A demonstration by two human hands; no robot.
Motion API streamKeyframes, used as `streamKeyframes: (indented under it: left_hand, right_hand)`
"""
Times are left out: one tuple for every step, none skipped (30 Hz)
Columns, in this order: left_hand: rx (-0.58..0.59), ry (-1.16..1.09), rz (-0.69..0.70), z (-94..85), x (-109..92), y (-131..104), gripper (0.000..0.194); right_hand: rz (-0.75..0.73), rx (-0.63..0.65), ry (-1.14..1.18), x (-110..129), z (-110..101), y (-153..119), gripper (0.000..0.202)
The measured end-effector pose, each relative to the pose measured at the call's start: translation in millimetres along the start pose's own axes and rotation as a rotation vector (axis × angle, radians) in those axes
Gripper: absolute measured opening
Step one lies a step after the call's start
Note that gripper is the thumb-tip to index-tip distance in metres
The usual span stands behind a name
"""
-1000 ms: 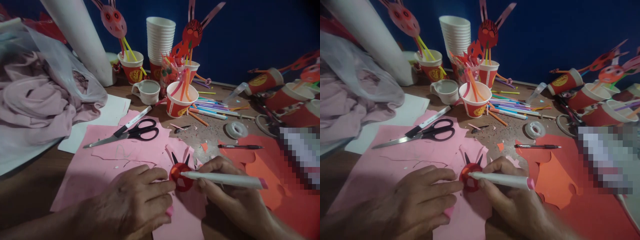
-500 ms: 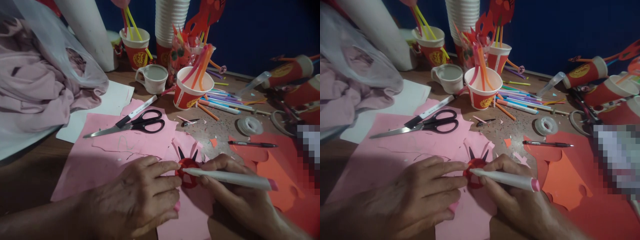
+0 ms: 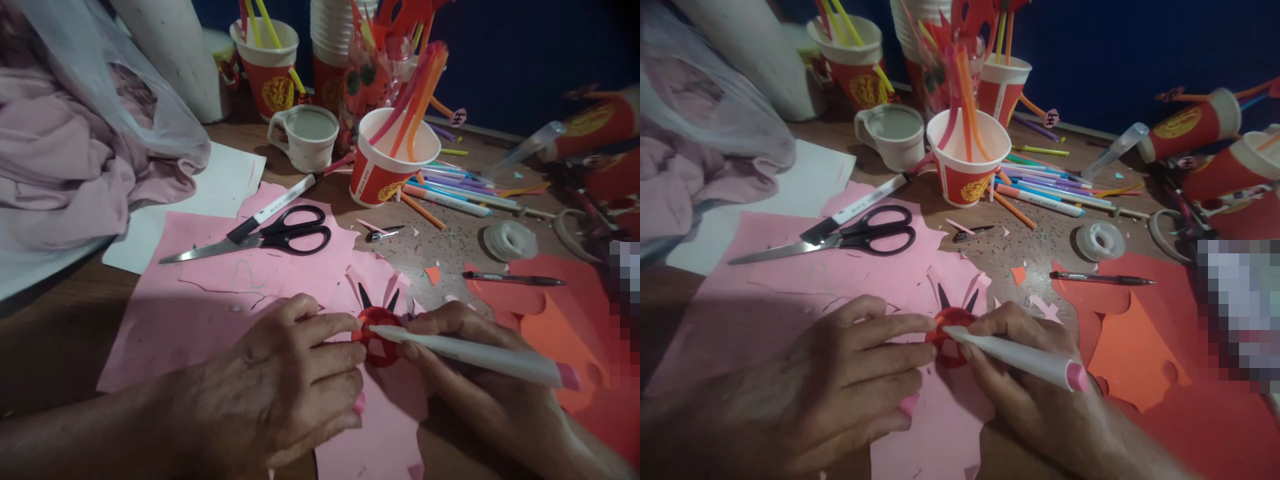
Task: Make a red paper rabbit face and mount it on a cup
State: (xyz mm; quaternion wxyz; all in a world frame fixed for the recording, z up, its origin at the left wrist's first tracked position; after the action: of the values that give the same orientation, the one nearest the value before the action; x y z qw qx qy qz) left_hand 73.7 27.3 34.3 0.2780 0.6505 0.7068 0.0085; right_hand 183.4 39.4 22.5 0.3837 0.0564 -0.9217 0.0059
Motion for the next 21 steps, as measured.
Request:
streamKeyframes:
  left_hand:
    - [0.001,0.004,-0.001,-0.1,0,0,0.015]
    - [-0.002,0.007,-0.001,-0.4,0,0,0.014]
    - [-0.005,0.009,-0.002,-0.6,0,0,0.014]
    - [-0.01,0.012,-0.003,-0.9,1,1,0.015]
    - [-0.007,0.016,-0.004,-0.3,1,1,0.015]
    - [0.001,0.02,-0.002,0.8,1,1,0.015]
    - [0.003,0.025,0.0,1.4,1,1,0.015]
    - [0.005,0.028,0.001,2.1,1,0,0.015]
    - [0.007,0.029,0.001,2.9,1,0,0.015]
    - [0.005,0.027,0.002,3.2,1,0,0.016]
    - [-0.001,0.024,0.003,3.0,1,-1,0.017]
    - [-0.006,0.021,0.003,2.9,1,-1,0.018]
    - [-0.009,0.023,0.001,2.9,1,-2,0.019]
    - [-0.008,0.025,-0.001,3.1,1,-2,0.019]
    - [-0.009,0.026,-0.004,2.9,2,-2,0.018]
    - [-0.003,0.025,-0.007,3.4,2,-2,0.017]
    - [0.001,0.024,-0.01,3.8,2,-2,0.017]
    - [0.003,0.027,-0.009,3.9,2,-2,0.015]
    - [-0.003,0.034,-0.008,3.5,2,-2,0.014]
    - [-0.008,0.043,-0.006,3.2,2,-2,0.013]
    - [-0.01,0.052,-0.006,3.4,2,-2,0.013]
  right_hand:
    - [-0.006,-0.002,-0.007,1,-1,0,0.005]
    - [-0.011,-0.003,-0.012,2,-2,0,0.005]
    - [-0.018,-0.005,-0.014,2,-2,0,0.005]
    - [-0.02,-0.004,-0.015,2,-3,0,0.005]
    - [-0.02,-0.006,-0.014,1,-3,0,0.004]
    - [-0.016,-0.006,-0.013,0,-3,0,0.004]
    - [-0.009,-0.008,-0.013,-1,-3,0,0.005]
    - [-0.002,-0.009,-0.01,-2,-3,0,0.005]
    - [0.003,-0.005,-0.001,-2,-3,-1,0.005]
    - [0.014,-0.001,0.02,-2,-2,-1,0.005]
    - [0.038,0.002,0.056,-3,-2,-2,0.005]
    - [0.083,-0.003,0.11,-6,-3,-3,0.005]
    - [0.147,-0.022,0.181,-11,-6,-3,0.006]
    - [0.224,-0.055,0.265,-18,-10,-5,0.007]
    - [0.299,-0.103,0.358,-26,-15,-6,0.009]
    - [0.356,-0.156,0.458,-33,-20,-7,0.011]
    - [0.393,-0.208,0.556,-39,-26,-6,0.011]
    - [0.406,-0.243,0.655,-44,-30,-5,0.012]
    - [0.409,-0.27,0.748,-49,-34,-2,0.012]
    - [0.426,-0.284,0.822,-54,-36,0,0.012]
    - [0.452,-0.287,0.885,-60,-36,3,0.011]
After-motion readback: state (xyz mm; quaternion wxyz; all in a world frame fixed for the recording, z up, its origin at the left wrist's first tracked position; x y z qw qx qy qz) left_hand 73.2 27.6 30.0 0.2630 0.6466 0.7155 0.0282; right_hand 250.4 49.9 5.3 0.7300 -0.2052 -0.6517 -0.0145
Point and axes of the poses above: each hand's wrist, its own y-axis towards the middle knuckle, its own z-axis out of the palm, x = y × z, the point moved 10 cm from there along y, towards the middle knuckle, and after that the axes turned 5 degrees about z, right-handed, at the moved point
